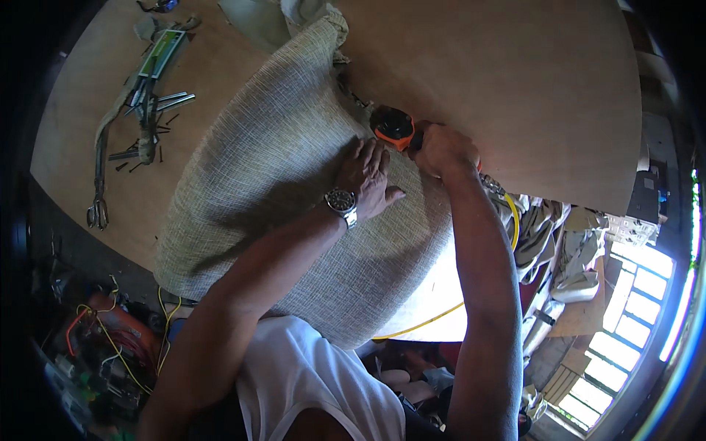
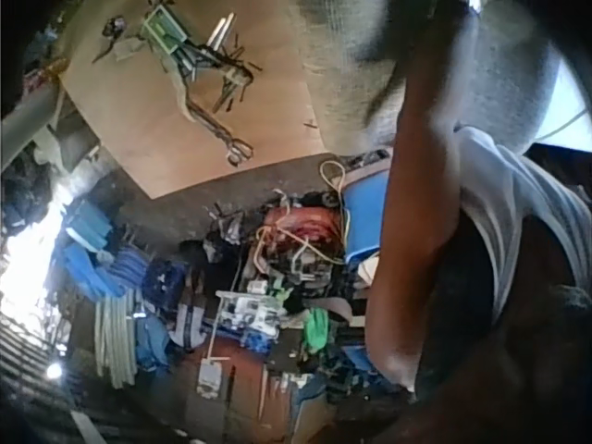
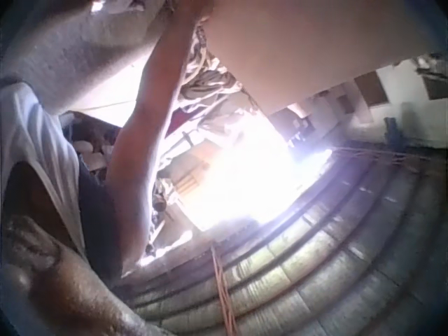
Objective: The person is upholstering a chair seat by securing a beige fabric to a wooden base. They repeatedly pull the fabric taut, fold the edges, and use a pneumatic staple gun to attach it to the underside of the seat. The person also uses scissors to trim excess fabric from the edges during the process.
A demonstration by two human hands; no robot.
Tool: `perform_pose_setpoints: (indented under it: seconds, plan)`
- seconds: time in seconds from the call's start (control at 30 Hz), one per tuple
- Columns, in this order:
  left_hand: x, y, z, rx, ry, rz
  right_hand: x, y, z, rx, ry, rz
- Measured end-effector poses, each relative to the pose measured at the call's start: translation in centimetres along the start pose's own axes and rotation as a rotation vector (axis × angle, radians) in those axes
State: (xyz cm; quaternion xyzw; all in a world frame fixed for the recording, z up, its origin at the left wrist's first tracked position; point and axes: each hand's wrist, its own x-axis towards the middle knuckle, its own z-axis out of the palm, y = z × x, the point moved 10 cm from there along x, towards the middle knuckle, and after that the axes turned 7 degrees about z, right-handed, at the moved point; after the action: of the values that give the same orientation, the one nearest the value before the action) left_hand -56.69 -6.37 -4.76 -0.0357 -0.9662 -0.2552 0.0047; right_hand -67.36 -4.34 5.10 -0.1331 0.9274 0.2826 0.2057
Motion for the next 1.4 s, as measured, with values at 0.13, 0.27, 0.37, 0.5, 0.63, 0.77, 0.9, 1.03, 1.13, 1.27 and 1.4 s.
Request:
perform_pose_setpoints:
  seconds: [0.13, 0.27, 0.37, 0.5, 0.63, 0.77, 0.9, 1.03, 1.13, 1.27, 1.4]
  plan:
    - [-0.4, -0.2, -0.4, 0.014, 0.038, 0.012, -0.1, 0.2, 0.1, 0.009, -0.002, 0.002]
    - [0.0, -0.5, 0.1, 0.043, 0.017, -0.009, 0.0, 0.4, -0.5, -0.002, 0.016, -0.055]
    - [0.1, -0.4, 0.4, 0.064, -0.014, -0.002, -0.1, 1.4, -1.5, 0.130, 0.027, -0.098]
    - [0.4, -0.3, 0.2, 0.088, -0.039, 0.004, 0.3, 2.6, -1.8, 0.206, 0.005, -0.118]
    - [0.6, -0.4, 0.0, 0.100, -0.073, 0.012, 0.3, 2.3, -1.6, 0.247, -0.034, -0.149]
    - [0.5, -0.4, 0.0, 0.090, -0.078, 0.028, 0.2, 0.7, -2.0, 0.254, -0.004, -0.161]
    - [0.5, -0.5, 0.4, 0.061, -0.038, 0.041, 0.5, -1.0, -0.9, 0.116, 0.020, -0.073]
    - [0.5, -0.5, 0.3, 0.026, 0.016, 0.044, -0.5, -0.4, 0.7, 0.123, 0.058, 0.021]
    - [0.2, -0.4, -0.5, 0.035, 0.060, 0.075, -0.4, 0.8, 0.5, 0.204, 0.053, -0.032]
    - [-0.2, -0.5, -1.8, 0.067, 0.104, 0.108, 0.7, 1.1, -0.6, 0.445, -0.031, -0.231]
    - [-0.1, -0.3, -1.9, 0.010, 0.154, 0.183, 1.6, 1.9, -0.3, 0.472, -0.063, -0.234]
